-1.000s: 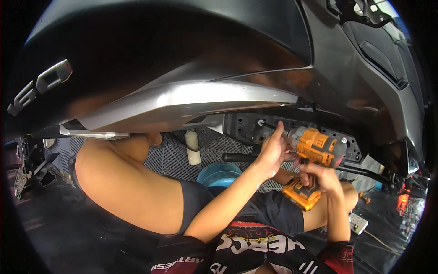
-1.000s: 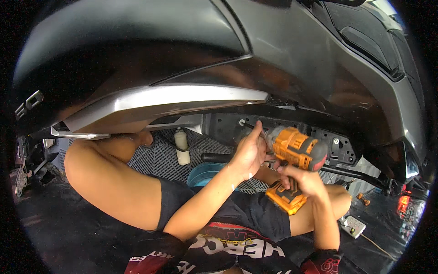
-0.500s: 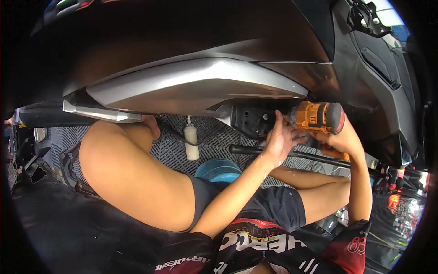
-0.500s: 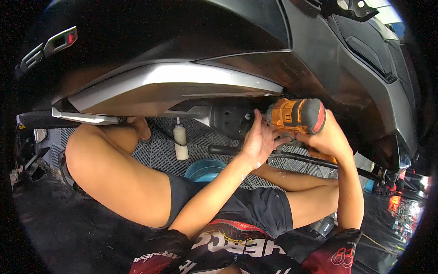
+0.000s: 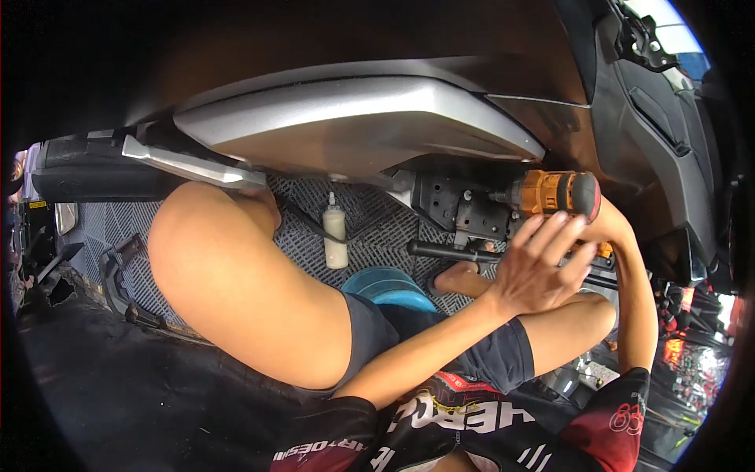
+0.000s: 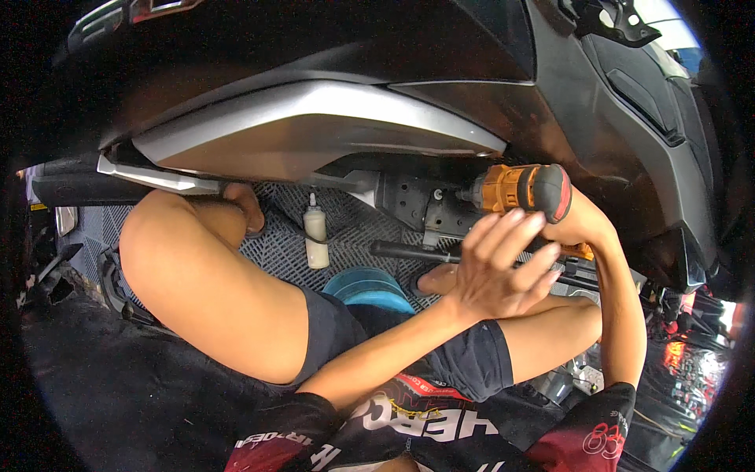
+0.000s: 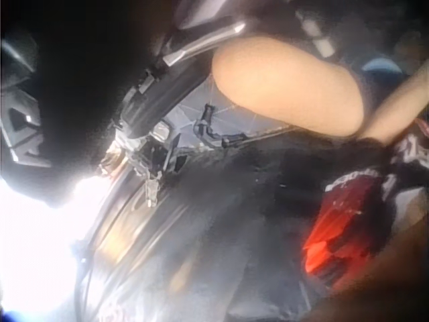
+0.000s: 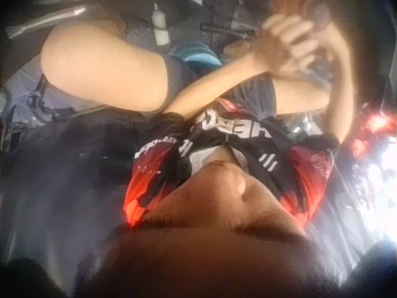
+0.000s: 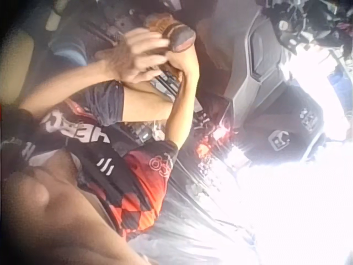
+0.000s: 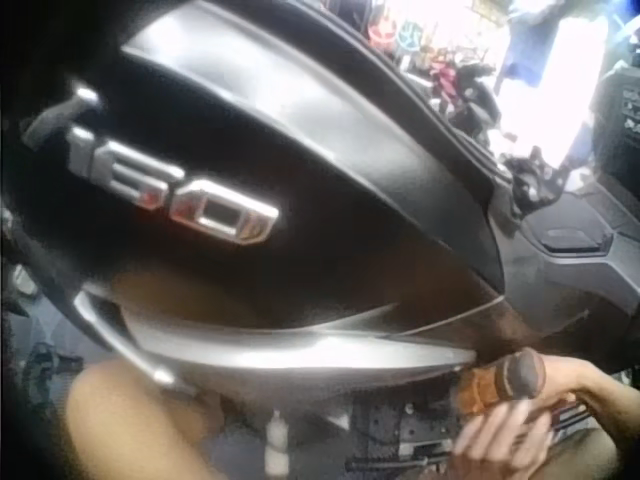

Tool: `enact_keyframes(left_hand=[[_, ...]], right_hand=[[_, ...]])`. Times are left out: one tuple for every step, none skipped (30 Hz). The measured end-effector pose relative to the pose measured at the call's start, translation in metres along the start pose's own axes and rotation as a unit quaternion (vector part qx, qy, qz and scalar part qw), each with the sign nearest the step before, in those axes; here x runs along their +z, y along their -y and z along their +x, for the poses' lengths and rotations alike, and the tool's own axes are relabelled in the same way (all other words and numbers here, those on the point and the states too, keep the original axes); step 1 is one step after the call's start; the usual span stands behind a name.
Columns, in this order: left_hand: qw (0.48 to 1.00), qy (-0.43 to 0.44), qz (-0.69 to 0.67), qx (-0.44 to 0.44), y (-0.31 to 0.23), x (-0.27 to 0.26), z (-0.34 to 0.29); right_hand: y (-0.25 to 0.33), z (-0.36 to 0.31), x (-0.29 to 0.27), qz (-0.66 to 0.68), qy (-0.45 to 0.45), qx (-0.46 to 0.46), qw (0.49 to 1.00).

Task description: The person installs a metal crash bar onto the side of a motorcycle by positioning the frame against the bike, inserting several bolts by hand, and tightening them with a power drill and a socket wrench.

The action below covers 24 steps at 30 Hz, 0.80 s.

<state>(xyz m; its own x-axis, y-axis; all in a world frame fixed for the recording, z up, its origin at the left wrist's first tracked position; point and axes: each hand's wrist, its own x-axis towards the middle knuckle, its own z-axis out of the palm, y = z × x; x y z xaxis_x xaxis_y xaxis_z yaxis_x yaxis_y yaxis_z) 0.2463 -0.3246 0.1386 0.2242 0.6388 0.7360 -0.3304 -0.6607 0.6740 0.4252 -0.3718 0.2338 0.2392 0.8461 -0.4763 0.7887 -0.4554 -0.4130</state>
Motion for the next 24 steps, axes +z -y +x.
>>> enact_keyframes(left_hand=[[0.999,0.040,0.019,-0.013,0.002,0.001,0.008],[0.996,0.080,0.040,-0.027,0.007,0.002,0.012],[0.990,0.131,0.045,-0.027,0.016,0.003,0.017],[0.990,0.136,0.033,-0.007,0.026,0.004,0.015],[0.990,0.138,0.038,0.005,0.034,0.004,0.016],[0.989,0.140,0.043,0.016,0.038,0.005,0.017],[0.989,0.138,0.043,0.016,0.036,0.006,0.016],[0.991,0.133,0.028,-0.007,0.035,0.007,0.014],[0.991,0.128,0.013,-0.030,0.035,0.007,0.013],[0.991,0.128,0.014,-0.031,0.038,0.008,0.011],[0.993,0.118,0.009,-0.026,0.041,0.008,0.013],[0.994,0.109,0.004,-0.021,0.043,0.008,0.014],[0.994,0.107,0.004,-0.021,0.043,0.008,0.014],[0.992,0.122,0.008,-0.026,0.043,0.008,0.014],[0.990,0.137,0.011,-0.031,0.043,0.008,0.015],[0.990,0.137,0.011,-0.031,0.043,0.009,0.014],[0.990,0.140,0.022,-0.020,0.042,0.009,0.011],[0.989,0.144,0.032,-0.010,0.041,0.010,0.008],[0.989,0.144,0.032,-0.011,0.040,0.012,0.006],[0.988,0.151,0.033,-0.008,0.040,0.013,0.006],[0.987,0.157,0.035,-0.004,0.040,0.013,0.006],[0.987,0.159,0.033,-0.004,0.040,0.013,0.006],[0.988,0.151,0.024,-0.013,0.040,0.012,0.006],[0.989,0.143,0.015,-0.022,0.041,0.011,0.006]], right_hand=[[-0.001,-0.001,-0.005,0.053,0.045,0.078,0.994],[0.003,0.001,-0.002,0.054,0.048,0.077,0.994],[0.010,-0.003,0.000,0.014,0.014,0.046,0.999],[0.015,-0.007,0.001,-0.026,-0.019,0.014,0.999],[0.012,-0.005,0.003,-0.053,-0.029,0.005,0.998],[0.013,-0.005,0.002,-0.055,-0.028,0.005,0.998],[0.016,-0.005,0.001,-0.043,-0.022,0.018,0.999],[0.018,-0.003,0.002,-0.030,-0.014,0.030,0.999],[0.017,-0.003,0.001,-0.042,-0.013,0.042,0.998],[0.015,-0.001,0.001,-0.042,-0.011,0.041,0.998],[0.016,0.001,-0.001,-0.029,-0.010,0.045,0.999],[0.017,0.003,-0.003,-0.016,-0.009,0.048,0.999],[0.018,0.002,-0.002,-0.018,-0.010,0.048,0.999],[0.016,0.000,0.001,-0.009,-0.024,0.051,0.998],[0.013,-0.001,0.005,-0.001,-0.039,0.054,0.998],[0.010,-0.002,0.008,0.008,-0.053,0.057,0.997],[0.006,-0.004,0.008,0.021,-0.026,0.077,0.996],[0.000,-0.008,0.009,0.020,-0.025,0.078,0.996],[-0.005,-0.012,0.011,0.026,-0.031,0.077,0.996],[-0.007,-0.015,0.013,0.033,-0.039,0.077,0.996],[-0.009,-0.015,0.013,0.042,-0.032,0.077,0.996],[-0.009,-0.014,0.013,0.043,-0.033,0.079,0.995],[-0.005,-0.011,0.013,0.026,-0.047,0.057,0.997],[0.001,-0.007,0.013,0.009,-0.061,0.036,0.997]])
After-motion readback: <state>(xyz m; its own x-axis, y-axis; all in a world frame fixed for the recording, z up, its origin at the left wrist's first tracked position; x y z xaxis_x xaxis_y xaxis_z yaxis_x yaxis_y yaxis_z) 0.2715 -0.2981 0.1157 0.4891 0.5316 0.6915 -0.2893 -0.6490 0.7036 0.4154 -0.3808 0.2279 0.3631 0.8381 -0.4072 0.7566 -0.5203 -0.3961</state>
